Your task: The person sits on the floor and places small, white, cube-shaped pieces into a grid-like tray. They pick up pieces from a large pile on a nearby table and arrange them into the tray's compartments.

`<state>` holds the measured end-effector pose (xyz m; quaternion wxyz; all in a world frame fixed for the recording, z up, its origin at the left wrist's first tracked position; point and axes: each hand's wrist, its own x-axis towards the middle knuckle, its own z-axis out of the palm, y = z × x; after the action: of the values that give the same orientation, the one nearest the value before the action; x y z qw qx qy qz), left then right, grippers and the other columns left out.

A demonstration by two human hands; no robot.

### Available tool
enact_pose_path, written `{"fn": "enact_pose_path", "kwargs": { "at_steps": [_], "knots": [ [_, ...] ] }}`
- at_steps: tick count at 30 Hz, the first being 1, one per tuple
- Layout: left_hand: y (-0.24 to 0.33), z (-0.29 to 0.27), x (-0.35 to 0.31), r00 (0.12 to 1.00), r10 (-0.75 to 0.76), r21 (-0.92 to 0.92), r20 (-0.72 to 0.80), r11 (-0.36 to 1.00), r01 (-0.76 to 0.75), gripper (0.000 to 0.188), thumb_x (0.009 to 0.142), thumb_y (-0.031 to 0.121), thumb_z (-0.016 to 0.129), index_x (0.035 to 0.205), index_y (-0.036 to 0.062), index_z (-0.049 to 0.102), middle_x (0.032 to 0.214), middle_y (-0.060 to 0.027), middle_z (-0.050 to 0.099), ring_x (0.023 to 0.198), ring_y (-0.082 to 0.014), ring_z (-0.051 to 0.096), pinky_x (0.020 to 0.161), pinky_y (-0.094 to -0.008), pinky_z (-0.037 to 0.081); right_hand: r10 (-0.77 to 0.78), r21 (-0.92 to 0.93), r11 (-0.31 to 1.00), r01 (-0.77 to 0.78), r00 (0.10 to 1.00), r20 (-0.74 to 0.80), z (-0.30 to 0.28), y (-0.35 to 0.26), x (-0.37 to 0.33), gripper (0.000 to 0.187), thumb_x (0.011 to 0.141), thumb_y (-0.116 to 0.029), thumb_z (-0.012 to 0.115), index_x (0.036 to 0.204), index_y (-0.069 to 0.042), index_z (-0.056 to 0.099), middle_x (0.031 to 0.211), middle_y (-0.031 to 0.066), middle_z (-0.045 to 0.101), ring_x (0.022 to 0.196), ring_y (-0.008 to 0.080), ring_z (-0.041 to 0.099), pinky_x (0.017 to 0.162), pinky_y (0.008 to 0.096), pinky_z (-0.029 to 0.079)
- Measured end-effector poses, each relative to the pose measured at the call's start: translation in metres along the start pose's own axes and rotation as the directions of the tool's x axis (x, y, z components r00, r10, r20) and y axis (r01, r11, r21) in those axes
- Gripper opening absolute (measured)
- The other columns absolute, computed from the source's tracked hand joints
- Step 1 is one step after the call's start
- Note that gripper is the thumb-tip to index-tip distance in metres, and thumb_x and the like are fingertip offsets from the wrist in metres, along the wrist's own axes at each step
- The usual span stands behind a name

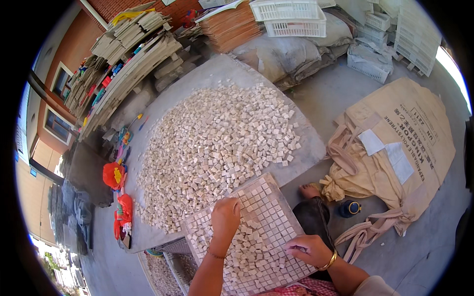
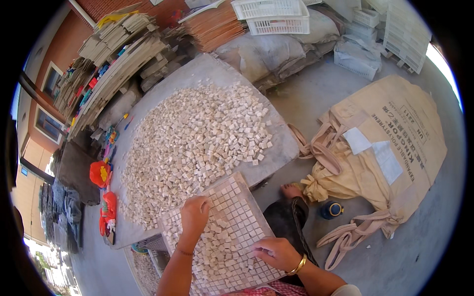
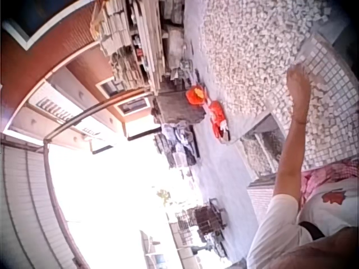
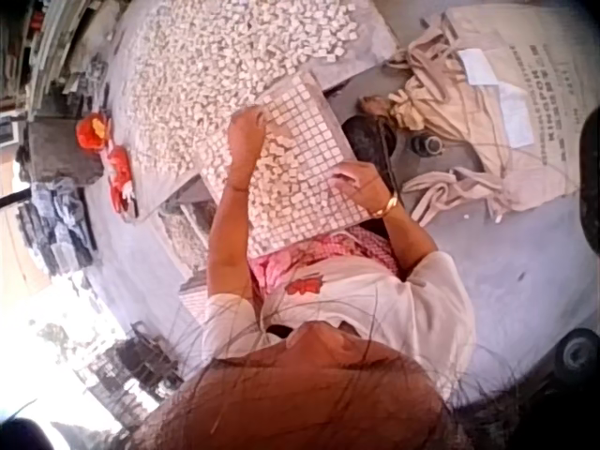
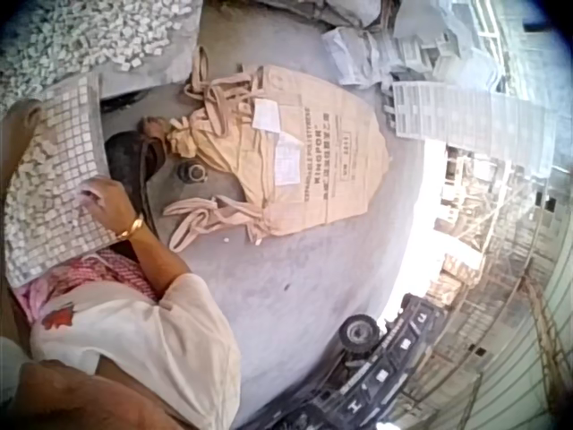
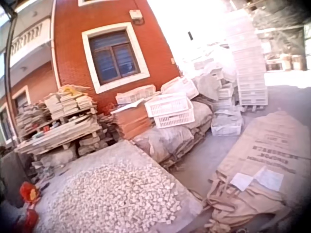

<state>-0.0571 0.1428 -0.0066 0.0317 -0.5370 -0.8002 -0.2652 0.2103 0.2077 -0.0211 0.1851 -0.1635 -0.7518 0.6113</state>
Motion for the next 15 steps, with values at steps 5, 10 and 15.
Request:
{"fn": "enact_pose_path", "kwargs": {
  "at_steps": [5,10,15],
  "knots": [
    [0.003,-0.001,-0.001,0.998,-0.027,0.020,0.062,0.999,0.026,0.004,0.076,0.005,0.059,0.080,0.0039,0.060,0.076,-0.0124,0.059,0.075,-0.0316,0.056,0.067,-0.0407,0.046,-0.019,-0.020,1.000,0.019,1.000,-0.004,0.001,-0.001,0.001,0.013,0.080,-0.011,0.064,0.090,-0.002,0.065,0.082,0.0109,0.066,0.072,0.0245,0.063,0.066,0.0299,0.049],
    [0.007,0.001,0.000,0.994,-0.079,-0.027,0.082,0.996,0.081,0.008,0.076,0.004,0.058,0.084,0.0022,0.062,0.079,-0.0138,0.061,0.076,-0.0318,0.057,0.069,-0.0382,0.047,-0.017,0.003,1.000,0.017,1.000,-0.009,0.000,-0.001,0.003,0.013,0.080,-0.011,0.064,0.090,-0.003,0.065,0.082,0.0110,0.066,0.072,0.0246,0.064,0.066,0.0301,0.049],
    [-0.008,-0.027,0.003,0.971,-0.239,-0.188,-0.018,0.954,0.232,0.010,0.077,0.000,0.057,0.085,0.0001,0.062,0.082,-0.0137,0.062,0.075,-0.0290,0.059,0.069,-0.0337,0.048,-0.015,-0.011,1.000,0.015,0.999,-0.036,-0.002,-0.004,0.002,0.013,0.079,-0.011,0.065,0.089,-0.003,0.066,0.081,0.0110,0.065,0.072,0.0253,0.063,0.065,0.0302,0.049]
  ]
}}
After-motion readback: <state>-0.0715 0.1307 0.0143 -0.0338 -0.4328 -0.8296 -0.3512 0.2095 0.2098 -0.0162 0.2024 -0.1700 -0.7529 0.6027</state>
